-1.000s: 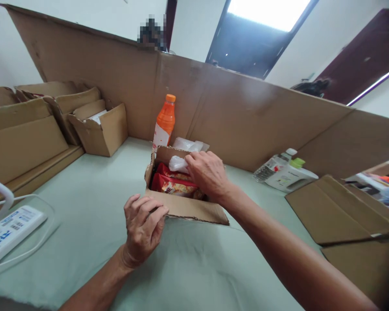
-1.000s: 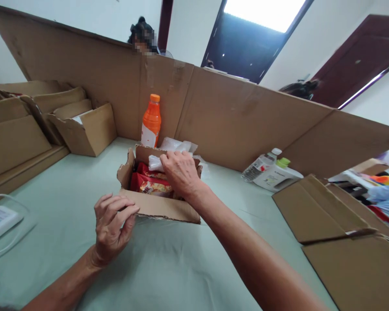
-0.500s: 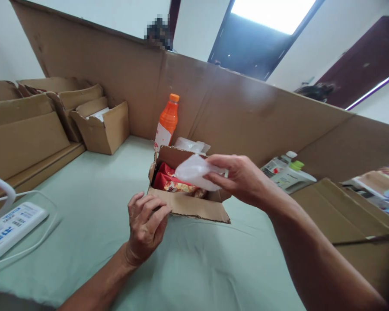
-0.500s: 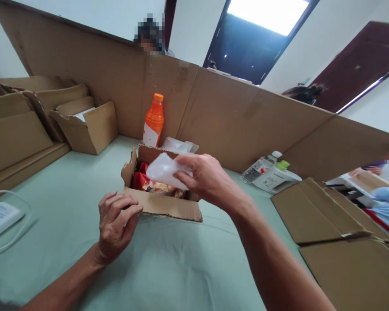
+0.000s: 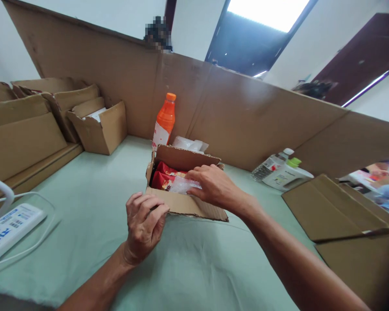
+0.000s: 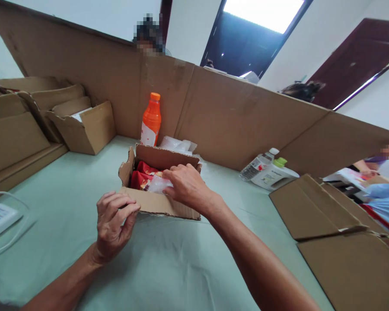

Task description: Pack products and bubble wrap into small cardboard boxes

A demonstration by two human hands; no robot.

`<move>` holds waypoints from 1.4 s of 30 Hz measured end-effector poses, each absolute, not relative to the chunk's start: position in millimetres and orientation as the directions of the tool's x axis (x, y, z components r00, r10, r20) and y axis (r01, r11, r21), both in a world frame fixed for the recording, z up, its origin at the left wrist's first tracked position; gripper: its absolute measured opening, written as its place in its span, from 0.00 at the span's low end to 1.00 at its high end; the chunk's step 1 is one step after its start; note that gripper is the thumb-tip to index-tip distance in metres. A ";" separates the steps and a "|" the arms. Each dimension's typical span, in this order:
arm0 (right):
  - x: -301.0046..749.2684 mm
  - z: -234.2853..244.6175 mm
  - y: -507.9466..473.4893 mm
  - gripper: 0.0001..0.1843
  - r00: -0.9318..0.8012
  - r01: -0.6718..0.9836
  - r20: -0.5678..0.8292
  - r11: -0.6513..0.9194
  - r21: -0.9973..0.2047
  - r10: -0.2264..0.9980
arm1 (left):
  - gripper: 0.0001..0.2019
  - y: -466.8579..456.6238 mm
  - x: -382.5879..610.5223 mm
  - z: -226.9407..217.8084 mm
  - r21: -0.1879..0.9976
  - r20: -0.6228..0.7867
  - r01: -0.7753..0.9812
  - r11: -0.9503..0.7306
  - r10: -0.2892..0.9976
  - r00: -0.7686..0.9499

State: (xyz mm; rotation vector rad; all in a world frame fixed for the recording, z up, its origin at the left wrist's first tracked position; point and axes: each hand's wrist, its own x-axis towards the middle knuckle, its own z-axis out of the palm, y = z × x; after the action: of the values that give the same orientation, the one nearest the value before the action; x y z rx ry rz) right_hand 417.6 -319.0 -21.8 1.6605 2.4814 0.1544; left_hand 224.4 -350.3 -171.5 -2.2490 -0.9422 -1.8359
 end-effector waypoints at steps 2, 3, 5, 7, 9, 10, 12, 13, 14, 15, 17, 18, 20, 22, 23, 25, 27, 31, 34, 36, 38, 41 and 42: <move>421.7 -24.9 -315.3 0.14 -0.420 0.906 -0.039 0.421 0.047 0.907 | 0.10 -350.0 224.1 -171.1 0.307 0.912 0.500 -0.810 0.401 0.090; 423.0 -28.1 -312.0 0.12 -0.437 0.900 -0.038 0.437 -0.010 0.899 | 0.10 -349.9 224.0 -171.1 0.307 0.912 0.500 -0.810 0.401 0.090; 423.2 -36.2 -303.6 0.11 -0.453 0.890 -0.062 0.447 -0.090 0.889 | 0.10 -349.8 224.0 -171.4 0.303 0.912 0.507 -0.807 0.400 0.090; 420.3 -44.3 -294.9 0.11 -0.457 0.886 -0.101 0.444 -0.131 0.884 | 0.10 -349.7 224.3 -172.4 0.296 0.913 0.509 -0.808 0.396 0.096; 416.4 -50.1 -289.3 0.11 -0.460 0.885 -0.123 0.441 -0.151 0.880 | 0.10 -349.7 224.8 -173.8 0.289 0.915 0.506 -0.813 0.389 0.103; 415.1 -52.0 -288.6 0.11 -0.463 0.883 -0.125 0.444 -0.154 0.877 | 0.10 -349.6 225.0 -174.5 0.286 0.917 0.504 -0.815 0.385 0.102; 415.2 -53.8 -292.7 0.12 -0.467 0.879 -0.080 0.452 -0.152 0.881 | 0.14 -349.3 225.1 -175.6 0.289 0.923 0.509 -0.810 0.377 0.077; 417.0 -54.1 -297.5 0.13 -0.461 0.878 -0.023 0.453 -0.152 0.887 | 0.17 -349.0 225.0 -176.0 0.298 0.925 0.518 -0.802 0.377 0.052; 420.0 -54.2 -303.9 0.13 -0.442 0.881 0.056 0.445 -0.157 0.895 | 0.21 -348.5 224.8 -176.2 0.311 0.925 0.528 -0.790 0.379 0.022; 424.0 -54.1 -311.4 0.13 -0.405 0.888 0.148 0.426 -0.173 0.902 | 0.25 -348.0 224.5 -176.4 0.327 0.923 0.538 -0.777 0.384 -0.007; 433.4 -54.0 -327.4 0.11 -0.292 0.897 0.299 0.368 -0.244 0.909 | 0.31 -347.1 224.0 -177.2 0.358 0.915 0.543 -0.759 0.402 -0.041; 438.0 -53.9 -334.7 0.10 -0.256 0.893 0.310 0.346 -0.287 0.916 | 0.33 -346.8 224.0 -178.0 0.371 0.909 0.538 -0.757 0.414 -0.043; 444.7 -52.9 -345.8 0.17 -0.278 0.869 0.211 0.339 -0.361 0.937 | 0.33 -346.7 224.7 -180.3 0.383 0.900 0.521 -0.763 0.435 -0.026; 447.6 -50.3 -352.5 0.24 -0.362 0.841 0.063 0.355 -0.409 0.930 | 0.33 -346.9 226.2 -183.1 0.385 0.894 0.514 -0.766 0.448 -0.002; 448.1 -48.3 -355.0 0.26 -0.388 0.831 0.020 0.360 -0.424 0.921 | 0.34 -346.8 227.0 -184.4 0.382 0.893 0.517 -0.766 0.450 0.006; 448.6 -43.4 -360.7 0.27 -0.371 0.824 0.059 0.358 -0.439 0.927 | 0.36 -346.2 228.3 -186.0 0.381 0.895 0.525 -0.761 0.447 -0.001; 450.5 -39.7 -369.3 0.27 -0.289 0.825 0.193 0.346 -0.446 0.938 | 0.38 -345.0 228.9 -186.4 0.389 0.895 0.526 -0.757 0.445 -0.023; 457.3 -42.2 -388.2 0.28 -0.173 0.852 0.294 0.293 -0.435 0.940 | 0.40 -343.5 229.7 -186.9 0.443 0.874 0.500 -0.744 0.483 -0.055; 459.6 -47.0 -395.8 0.26 -0.248 0.869 0.231 0.321 -0.376 0.941 | 0.39 -344.1 231.1 -188.7 0.495 0.847 0.475 -0.728 0.527 -0.074; 460.2 -47.6 -399.4 0.23 -0.228 0.865 0.321 0.343 -0.367 0.919 | 0.39 -344.2 231.7 -189.6 0.544 0.818 0.442 -0.714 0.568 -0.089; 463.2 -47.9 -404.8 0.18 -0.085 0.858 0.532 0.334 -0.390 0.842 | 0.39 -343.3 231.7 -189.9 0.605 0.777 0.400 -0.688 0.620 -0.109; 476.6 -58.3 -415.3 0.13 0.203 0.826 0.747 0.299 -0.478 0.633 | 0.37 -340.6 231.2 -191.1 0.712 0.685 0.339 -0.615 0.715 -0.141; 483.1 -66.1 -417.6 0.13 0.276 0.807 0.753 0.282 -0.519 0.598 | 0.36 -339.4 231.3 -192.1 0.750 0.644 0.316 -0.581 0.750 -0.149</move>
State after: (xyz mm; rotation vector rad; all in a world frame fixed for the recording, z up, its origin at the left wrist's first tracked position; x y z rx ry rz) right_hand 483.1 -417.6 -66.1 2.9963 3.0088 0.4936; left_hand 231.3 -339.4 -192.1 -2.2276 -1.5013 -2.2257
